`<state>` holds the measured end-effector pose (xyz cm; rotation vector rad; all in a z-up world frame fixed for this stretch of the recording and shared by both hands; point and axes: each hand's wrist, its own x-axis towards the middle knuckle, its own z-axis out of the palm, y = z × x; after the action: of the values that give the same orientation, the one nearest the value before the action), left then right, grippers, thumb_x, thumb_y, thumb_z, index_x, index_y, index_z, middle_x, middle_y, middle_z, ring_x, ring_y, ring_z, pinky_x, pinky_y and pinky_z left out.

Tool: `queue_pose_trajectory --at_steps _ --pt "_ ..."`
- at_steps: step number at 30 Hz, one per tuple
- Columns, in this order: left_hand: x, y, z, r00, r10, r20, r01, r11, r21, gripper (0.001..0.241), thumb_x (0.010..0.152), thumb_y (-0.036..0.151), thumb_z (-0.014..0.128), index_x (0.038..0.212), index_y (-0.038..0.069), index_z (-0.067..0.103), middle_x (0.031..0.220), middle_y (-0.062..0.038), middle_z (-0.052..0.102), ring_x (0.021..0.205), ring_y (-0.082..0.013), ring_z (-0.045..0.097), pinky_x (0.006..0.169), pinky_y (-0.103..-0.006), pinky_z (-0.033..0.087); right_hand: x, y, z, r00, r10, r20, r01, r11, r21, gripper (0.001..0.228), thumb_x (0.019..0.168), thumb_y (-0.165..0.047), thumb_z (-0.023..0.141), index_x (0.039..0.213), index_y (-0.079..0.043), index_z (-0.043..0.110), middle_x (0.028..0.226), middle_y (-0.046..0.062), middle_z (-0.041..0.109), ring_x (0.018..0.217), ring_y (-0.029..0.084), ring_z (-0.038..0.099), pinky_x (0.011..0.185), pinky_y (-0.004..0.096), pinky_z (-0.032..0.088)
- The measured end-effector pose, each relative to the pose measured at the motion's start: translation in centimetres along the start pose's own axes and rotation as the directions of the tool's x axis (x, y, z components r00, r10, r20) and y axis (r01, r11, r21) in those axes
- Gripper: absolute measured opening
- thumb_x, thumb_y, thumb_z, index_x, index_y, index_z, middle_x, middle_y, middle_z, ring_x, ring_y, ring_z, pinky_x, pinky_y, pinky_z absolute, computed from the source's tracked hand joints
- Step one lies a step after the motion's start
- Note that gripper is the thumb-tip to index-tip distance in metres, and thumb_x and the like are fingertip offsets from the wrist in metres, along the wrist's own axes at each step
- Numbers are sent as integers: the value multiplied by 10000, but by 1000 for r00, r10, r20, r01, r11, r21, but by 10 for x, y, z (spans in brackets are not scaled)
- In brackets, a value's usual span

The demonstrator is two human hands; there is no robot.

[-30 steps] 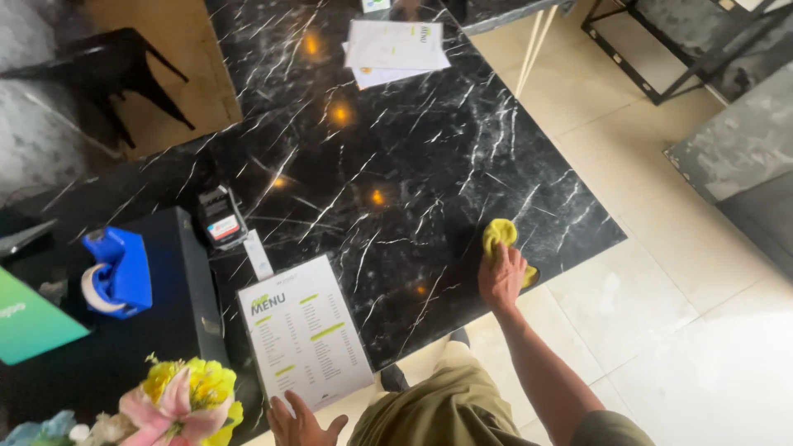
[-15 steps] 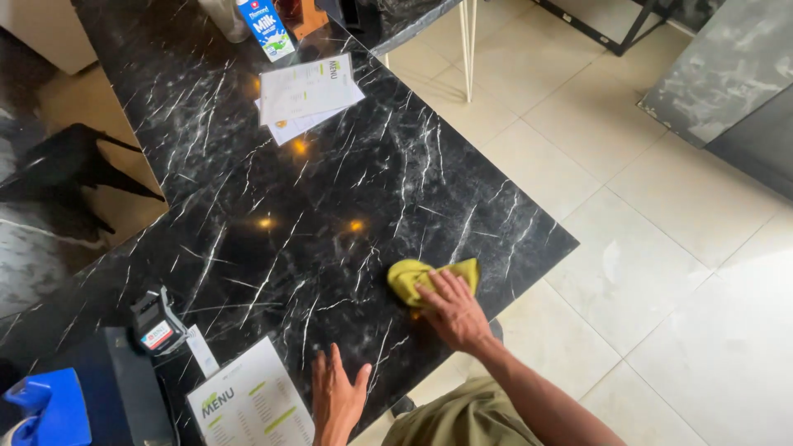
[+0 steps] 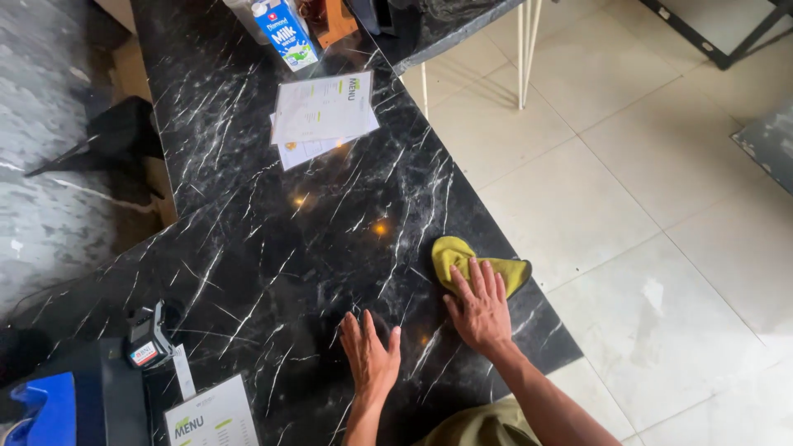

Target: Wiping down menus and a small chalkboard with a cloth at a cafe counter.

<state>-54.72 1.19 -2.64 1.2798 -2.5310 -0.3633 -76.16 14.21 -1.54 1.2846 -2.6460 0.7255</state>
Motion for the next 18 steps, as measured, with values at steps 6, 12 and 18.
queue_pose_trajectory --at_steps 6,12,18 --pt "162 8 3 1000 14 -21 -13 998 59 822 954 476 596 1568 5 320 1619 -307 293 1528 -487 203 1217 -612 174 54 -4 7 996 -88 -16 88 996 17 629 960 -519 550 1532 -272 464 1617 143 402 1507 384 332 1220 533 264" --pt "358 47 -1 999 33 -21 -31 997 72 742 963 398 583 1546 -5 364 1596 -243 383 1506 -401 307 1229 -535 222 62 -7 8 997 -61 -55 59 998 -32 687 902 -544 584 1534 -312 449 1620 93 413 1518 336 351 1229 513 288" --pt "495 70 35 995 -20 93 14 998 64 766 1008 381 504 1599 -7 209 1682 -247 151 1553 -415 141 1267 -498 141 81 17 93 760 -233 -607 125 968 -216 579 981 -641 300 1251 -327 705 1242 103 741 1066 348 717 763 471 518"
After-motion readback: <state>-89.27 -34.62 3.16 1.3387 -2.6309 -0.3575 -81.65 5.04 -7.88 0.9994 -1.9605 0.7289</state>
